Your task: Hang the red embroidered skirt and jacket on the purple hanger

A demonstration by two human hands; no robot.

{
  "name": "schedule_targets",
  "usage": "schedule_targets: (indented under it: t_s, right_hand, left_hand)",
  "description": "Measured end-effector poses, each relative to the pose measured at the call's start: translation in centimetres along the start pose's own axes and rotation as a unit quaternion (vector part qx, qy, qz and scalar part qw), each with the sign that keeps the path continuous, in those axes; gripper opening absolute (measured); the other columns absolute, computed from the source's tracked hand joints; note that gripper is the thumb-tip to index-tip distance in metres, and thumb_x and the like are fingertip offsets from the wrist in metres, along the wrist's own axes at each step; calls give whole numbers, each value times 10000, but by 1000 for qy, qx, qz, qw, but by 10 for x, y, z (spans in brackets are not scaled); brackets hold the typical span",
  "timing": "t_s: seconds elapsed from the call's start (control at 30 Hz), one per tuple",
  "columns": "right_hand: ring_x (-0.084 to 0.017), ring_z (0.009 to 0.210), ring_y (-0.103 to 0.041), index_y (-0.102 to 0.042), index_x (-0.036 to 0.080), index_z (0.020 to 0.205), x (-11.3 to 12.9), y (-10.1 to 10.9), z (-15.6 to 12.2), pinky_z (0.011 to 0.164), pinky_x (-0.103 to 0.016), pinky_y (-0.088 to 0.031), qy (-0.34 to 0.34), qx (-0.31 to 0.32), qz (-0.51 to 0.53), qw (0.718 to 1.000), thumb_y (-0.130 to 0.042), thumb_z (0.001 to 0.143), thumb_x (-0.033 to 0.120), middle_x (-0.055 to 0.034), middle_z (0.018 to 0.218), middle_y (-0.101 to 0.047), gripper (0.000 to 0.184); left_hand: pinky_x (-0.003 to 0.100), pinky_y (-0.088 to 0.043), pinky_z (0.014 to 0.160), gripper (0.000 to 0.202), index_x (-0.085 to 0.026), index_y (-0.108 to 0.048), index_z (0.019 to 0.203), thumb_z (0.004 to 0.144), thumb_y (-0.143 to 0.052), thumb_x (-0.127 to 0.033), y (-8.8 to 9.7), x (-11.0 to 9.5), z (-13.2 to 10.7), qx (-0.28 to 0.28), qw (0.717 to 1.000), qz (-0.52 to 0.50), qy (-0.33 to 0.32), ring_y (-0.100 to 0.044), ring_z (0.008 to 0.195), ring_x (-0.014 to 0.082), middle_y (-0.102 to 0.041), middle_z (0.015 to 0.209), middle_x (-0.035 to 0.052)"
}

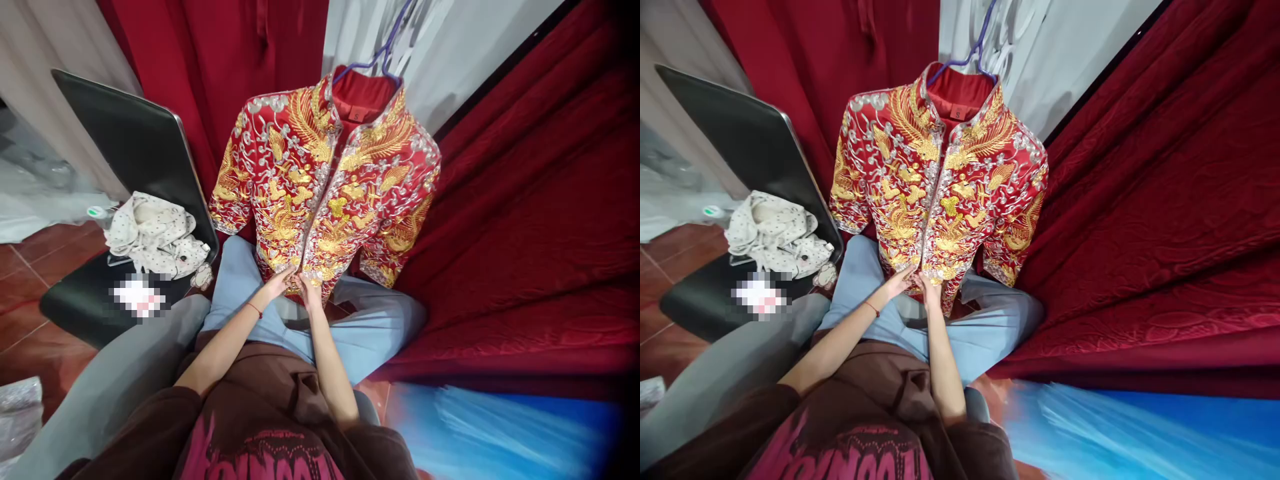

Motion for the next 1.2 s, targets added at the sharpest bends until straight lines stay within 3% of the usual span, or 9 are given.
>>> schedule_targets:
  t_s: [0.2,0.4,0.6,0.9,1.2]
  right_hand:
    - [-141,691,-691,-662,185,861,0,6,0,648,-241,-571,12,-26,-19,999,-757,656,226,-6,737,-728,229]
    - [-145,866,-697,-635,215,995,2,1,-3,759,-255,-568,47,-21,-3,999,-790,616,253,-7,959,-749,411]
    - [-145,920,-698,-621,215,1046,5,-2,-5,829,-271,-568,70,-9,-2,998,-814,580,260,-6,1006,-743,507]
    - [-170,1058,-667,-598,218,1183,3,0,-5,953,-344,-539,121,-13,-23,992,-797,574,256,-30,1144,-723,642]
    - [-181,892,-685,-673,181,957,1,1,-2,792,-312,-563,112,-14,-35,993,-760,631,291,-35,912,-745,355]
  left_hand:
    - [261,-480,834,193,-160,-773,870,691,-836,-200,-4,4,-7,13,1000,8,8,-677,904,176,-770,929,65]
    - [285,-485,904,309,-180,-771,969,668,-840,-191,-8,9,-10,34,999,4,-10,-678,1015,197,-761,1072,65]
    - [297,-485,928,482,-236,-747,1100,635,-872,-230,-12,11,-11,11,999,7,-42,-652,1126,218,-708,1249,63]
    - [345,-451,1010,486,-235,-754,1088,624,-890,-283,-14,11,-13,8,999,27,-45,-599,1239,264,-700,1269,74]
    - [372,-437,1062,502,-233,-737,1134,652,-870,-288,-9,17,-7,23,998,25,-53,-610,1223,254,-691,1280,73]
Point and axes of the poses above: each hand's wrist, its own z-axis towards the middle knuckle, its own y-axis out of the back of the hand, x = y × z, the point moved 2 cm from there along z, towards the middle knuckle
